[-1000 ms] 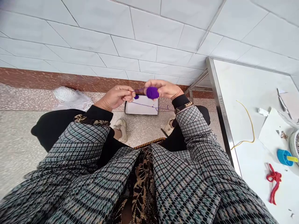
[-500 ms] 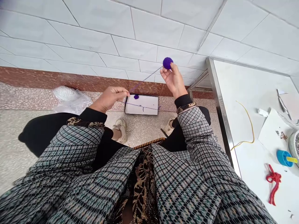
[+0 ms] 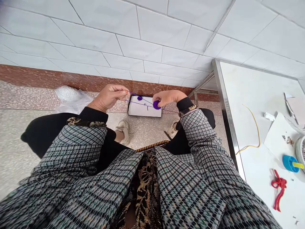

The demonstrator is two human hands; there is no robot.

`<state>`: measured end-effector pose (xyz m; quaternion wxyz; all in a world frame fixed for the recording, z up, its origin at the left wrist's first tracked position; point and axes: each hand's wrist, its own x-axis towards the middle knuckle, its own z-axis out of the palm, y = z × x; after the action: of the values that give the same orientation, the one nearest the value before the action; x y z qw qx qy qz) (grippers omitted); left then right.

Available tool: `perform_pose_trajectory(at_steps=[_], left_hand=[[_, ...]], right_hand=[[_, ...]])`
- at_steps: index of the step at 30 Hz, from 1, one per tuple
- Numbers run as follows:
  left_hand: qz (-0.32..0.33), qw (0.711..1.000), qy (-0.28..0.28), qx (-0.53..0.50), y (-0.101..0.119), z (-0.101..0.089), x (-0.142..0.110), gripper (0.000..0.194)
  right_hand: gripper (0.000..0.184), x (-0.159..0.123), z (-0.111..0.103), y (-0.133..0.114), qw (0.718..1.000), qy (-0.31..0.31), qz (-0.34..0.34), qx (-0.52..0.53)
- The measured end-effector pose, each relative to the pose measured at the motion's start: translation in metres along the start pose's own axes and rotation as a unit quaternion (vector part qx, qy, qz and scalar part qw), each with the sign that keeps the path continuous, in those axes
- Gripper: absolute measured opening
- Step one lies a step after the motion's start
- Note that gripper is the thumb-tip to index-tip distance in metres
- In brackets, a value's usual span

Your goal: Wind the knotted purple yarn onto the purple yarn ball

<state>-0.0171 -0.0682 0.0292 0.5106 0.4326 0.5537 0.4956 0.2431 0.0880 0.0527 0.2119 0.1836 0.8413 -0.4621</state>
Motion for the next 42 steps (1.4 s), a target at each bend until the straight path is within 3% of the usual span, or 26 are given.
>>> perform_pose_trajectory(at_steps=[3, 5, 7, 11, 14, 16, 19, 21, 23, 25, 27, 28, 30, 32, 34, 35, 37, 38, 40, 42], left_hand=[[-0.016, 0.999, 0.047, 0.009, -0.006, 0.003, 0.004, 0.015], [-0.028, 0.998, 0.047, 0.042, -0.011, 0.010, 0.007, 0.015], [-0.031, 0.996, 0.016, 0.084, -0.014, 0.019, 0.009, 0.017], [0.002, 0.981, -0.111, 0.161, -0.015, 0.037, 0.008, 0.023], [0.030, 0.963, -0.188, 0.192, -0.011, 0.041, 0.006, 0.026], [0.047, 0.959, -0.191, 0.204, -0.009, 0.040, 0.005, 0.027], [0.065, 0.966, -0.134, 0.212, -0.006, 0.034, 0.004, 0.026], [0.070, 0.971, -0.087, 0.213, -0.004, 0.030, 0.005, 0.024], [0.071, 0.974, -0.048, 0.211, -0.004, 0.028, 0.006, 0.020], [0.066, 0.978, -0.019, 0.197, -0.004, 0.027, 0.008, 0.017], [0.055, 0.986, -0.007, 0.155, -0.007, 0.029, 0.010, 0.016], [0.051, 0.991, -0.006, 0.125, -0.009, 0.031, 0.011, 0.017], [0.044, 0.997, -0.019, 0.067, -0.012, 0.036, 0.012, 0.017], [0.035, 0.997, -0.061, 0.037, -0.013, 0.042, 0.011, 0.015], [0.024, 0.990, -0.134, 0.035, -0.012, 0.045, 0.009, 0.015], [0.021, 0.984, -0.171, 0.037, -0.011, 0.046, 0.007, 0.015], [0.022, 0.977, -0.211, 0.037, -0.007, 0.044, 0.004, 0.016], [0.027, 0.977, -0.208, 0.031, -0.006, 0.041, 0.004, 0.017], [0.037, 0.985, -0.171, 0.009, -0.005, 0.035, 0.004, 0.016], [0.035, 0.992, -0.120, -0.024, -0.005, 0.031, 0.005, 0.016]], right_hand=[[0.039, -0.005, -0.001, 0.002, 0.967, -0.064, -0.164, 0.182], [0.054, -0.004, 0.001, 0.002, 0.923, -0.038, -0.240, 0.299], [0.064, 0.002, 0.004, 0.001, 0.884, 0.025, -0.264, 0.386], [0.061, 0.025, 0.008, -0.001, 0.842, 0.183, -0.219, 0.457], [0.043, 0.041, 0.012, -0.003, 0.860, 0.316, -0.126, 0.379], [0.035, 0.047, 0.017, -0.006, 0.890, 0.369, -0.049, 0.261], [0.031, 0.044, 0.023, -0.013, 0.941, 0.324, 0.010, 0.096], [0.030, 0.038, 0.025, -0.017, 0.968, 0.245, -0.009, 0.058], [0.030, 0.032, 0.024, -0.020, 0.981, 0.159, -0.066, 0.093], [0.033, 0.029, 0.022, -0.020, 0.971, 0.083, -0.142, 0.176], [0.041, 0.029, 0.018, -0.017, 0.937, 0.058, -0.210, 0.274], [0.046, 0.030, 0.016, -0.015, 0.915, 0.076, -0.233, 0.320], [0.053, 0.034, 0.012, -0.012, 0.870, 0.171, -0.248, 0.390], [0.049, 0.039, 0.008, -0.009, 0.831, 0.296, -0.222, 0.415], [0.040, 0.044, 0.005, -0.006, 0.815, 0.390, -0.165, 0.396], [0.035, 0.046, 0.005, -0.006, 0.822, 0.414, -0.126, 0.370], [0.029, 0.046, 0.006, -0.006, 0.871, 0.400, -0.051, 0.280], [0.029, 0.044, 0.008, -0.007, 0.906, 0.361, -0.026, 0.218], [0.030, 0.037, 0.011, -0.010, 0.968, 0.226, -0.024, 0.111], [0.033, 0.029, 0.013, -0.013, 0.987, 0.078, -0.091, 0.108]])
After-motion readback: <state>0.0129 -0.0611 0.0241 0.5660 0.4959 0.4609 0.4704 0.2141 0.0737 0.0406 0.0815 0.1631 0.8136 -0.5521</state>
